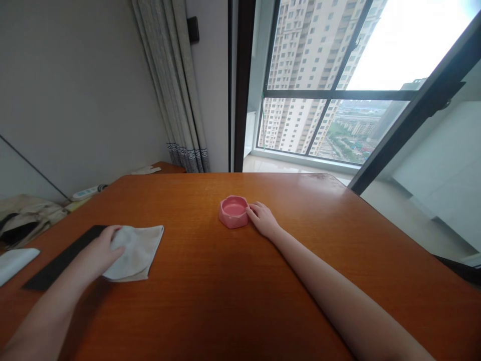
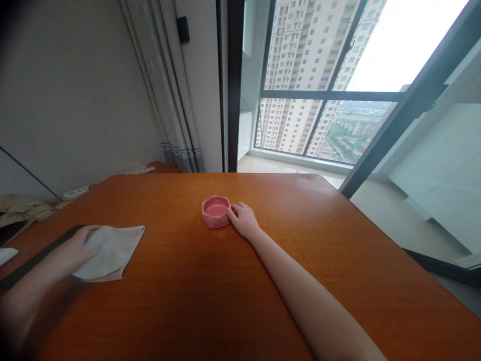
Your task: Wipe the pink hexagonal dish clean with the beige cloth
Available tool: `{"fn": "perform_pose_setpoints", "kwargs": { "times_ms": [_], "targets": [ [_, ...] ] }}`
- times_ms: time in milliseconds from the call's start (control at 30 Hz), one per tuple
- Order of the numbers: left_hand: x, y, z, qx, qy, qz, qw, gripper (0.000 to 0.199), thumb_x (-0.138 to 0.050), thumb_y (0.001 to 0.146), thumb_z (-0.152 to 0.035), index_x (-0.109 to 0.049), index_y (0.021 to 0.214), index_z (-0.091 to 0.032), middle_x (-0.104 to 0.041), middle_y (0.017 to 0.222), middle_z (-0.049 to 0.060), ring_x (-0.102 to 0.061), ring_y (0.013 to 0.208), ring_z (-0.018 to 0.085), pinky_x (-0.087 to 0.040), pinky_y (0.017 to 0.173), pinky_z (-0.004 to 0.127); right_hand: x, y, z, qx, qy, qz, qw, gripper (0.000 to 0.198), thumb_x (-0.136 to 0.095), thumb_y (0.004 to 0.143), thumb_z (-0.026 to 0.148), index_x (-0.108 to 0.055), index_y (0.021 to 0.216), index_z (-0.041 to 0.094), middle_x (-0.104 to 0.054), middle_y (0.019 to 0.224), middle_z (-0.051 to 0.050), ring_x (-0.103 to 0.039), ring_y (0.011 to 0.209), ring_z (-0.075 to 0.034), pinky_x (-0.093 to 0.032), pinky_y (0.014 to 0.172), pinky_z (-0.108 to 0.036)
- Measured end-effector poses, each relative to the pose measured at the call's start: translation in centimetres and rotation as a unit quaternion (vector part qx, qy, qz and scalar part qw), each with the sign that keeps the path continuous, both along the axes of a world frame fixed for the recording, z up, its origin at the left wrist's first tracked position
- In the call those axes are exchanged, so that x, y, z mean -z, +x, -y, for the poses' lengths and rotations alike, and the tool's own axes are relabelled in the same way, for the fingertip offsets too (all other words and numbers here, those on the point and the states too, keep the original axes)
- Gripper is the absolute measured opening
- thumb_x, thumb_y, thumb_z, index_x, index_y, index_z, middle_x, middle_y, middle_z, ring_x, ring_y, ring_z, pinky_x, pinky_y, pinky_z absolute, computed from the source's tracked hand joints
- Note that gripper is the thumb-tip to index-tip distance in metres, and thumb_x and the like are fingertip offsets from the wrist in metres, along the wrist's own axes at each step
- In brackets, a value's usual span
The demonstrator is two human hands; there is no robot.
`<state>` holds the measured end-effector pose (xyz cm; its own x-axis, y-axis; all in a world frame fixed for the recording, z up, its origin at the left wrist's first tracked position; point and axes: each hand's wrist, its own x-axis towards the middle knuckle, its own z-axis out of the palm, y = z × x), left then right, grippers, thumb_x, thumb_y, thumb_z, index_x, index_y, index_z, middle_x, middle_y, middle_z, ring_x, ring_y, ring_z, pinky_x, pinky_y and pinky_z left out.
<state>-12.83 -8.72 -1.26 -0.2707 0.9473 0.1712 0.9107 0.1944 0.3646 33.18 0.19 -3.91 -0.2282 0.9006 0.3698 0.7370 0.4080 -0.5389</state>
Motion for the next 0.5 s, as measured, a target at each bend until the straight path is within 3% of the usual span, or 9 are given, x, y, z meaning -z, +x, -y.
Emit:
{"fn": "perform_pose_setpoints", "kwargs": {
  "times_ms": [133, 200, 233, 333, 433, 500],
  "targets": [
    [-3.5, 6.9, 1.0, 0.09, 0.056, 0.022, 0.994, 0.056, -0.055, 0.062, -0.039, -0.051, 0.114, -0.019, -0.063, 0.111, 0.013, -0.06, 0.1, 0.034, -0.047, 0.087, 0.044, -1.2, -0.4, 0.9, 0.04, 0.125, -0.125, 0.983, 0.046, -0.049, 0.086, 0.041, -0.049, 0.126, 0.018, -0.047, 0.13, -0.013, -0.04, 0.124, -0.027, -0.031, 0.105, -0.046],
    [-5.6, 11.3, 1.8, 0.154, 0.073, 0.037, 0.985, 0.054, -0.056, 0.066, -0.036, -0.052, 0.118, -0.02, -0.06, 0.119, 0.011, -0.059, 0.102, 0.031, -0.045, 0.09, 0.043, -2.6, -1.1, 2.1, -0.015, 0.149, -0.189, 0.971, 0.049, -0.052, 0.085, 0.038, -0.046, 0.13, 0.021, -0.044, 0.135, -0.012, -0.039, 0.126, -0.025, -0.03, 0.107, -0.046],
    [-6.5, 13.6, 2.1, 0.203, 0.067, 0.06, 0.975, 0.053, -0.056, 0.068, -0.035, -0.052, 0.12, -0.022, -0.059, 0.12, 0.009, -0.059, 0.103, 0.029, -0.045, 0.091, 0.041, -3.4, -1.7, 2.8, -0.062, 0.131, -0.222, 0.964, 0.053, -0.054, 0.084, 0.038, -0.043, 0.133, 0.022, -0.042, 0.137, -0.012, -0.042, 0.124, -0.025, -0.033, 0.105, -0.045],
    [-8.5, 19.2, 2.2, 0.329, 0.023, 0.161, 0.93, 0.05, -0.06, 0.07, -0.032, -0.055, 0.119, -0.025, -0.064, 0.105, 0.005, -0.062, 0.092, 0.023, -0.05, 0.082, 0.034, -5.6, -3.6, 5.2, -0.201, -0.036, -0.331, 0.921, 0.07, -0.059, 0.079, 0.045, -0.031, 0.14, 0.023, -0.045, 0.136, -0.011, -0.053, 0.113, -0.023, -0.044, 0.095, -0.04],
    [-8.7, 22.5, 0.2, 0.328, 0.077, 0.25, 0.908, 0.04, -0.063, 0.07, -0.035, -0.06, 0.109, -0.024, -0.064, 0.1, 0.004, -0.062, 0.087, 0.02, -0.05, 0.077, 0.031, -7.1, -4.8, 6.8, -0.268, -0.259, -0.362, 0.854, 0.061, -0.066, 0.073, 0.042, -0.05, 0.127, 0.02, -0.061, 0.117, -0.01, -0.058, 0.106, -0.023, -0.046, 0.093, -0.038],
    [-7.7, 23.5, -2.0, 0.3, 0.104, 0.331, 0.889, 0.04, -0.064, 0.07, -0.037, -0.058, 0.107, -0.022, -0.062, 0.103, 0.005, -0.063, 0.081, 0.018, -0.05, 0.073, 0.03, -7.6, -4.9, 6.9, -0.225, -0.337, -0.402, 0.821, 0.05, -0.073, 0.063, 0.031, -0.062, 0.11, 0.017, -0.067, 0.099, -0.008, -0.063, 0.096, -0.024, -0.05, 0.086, -0.037]
  ]
}}
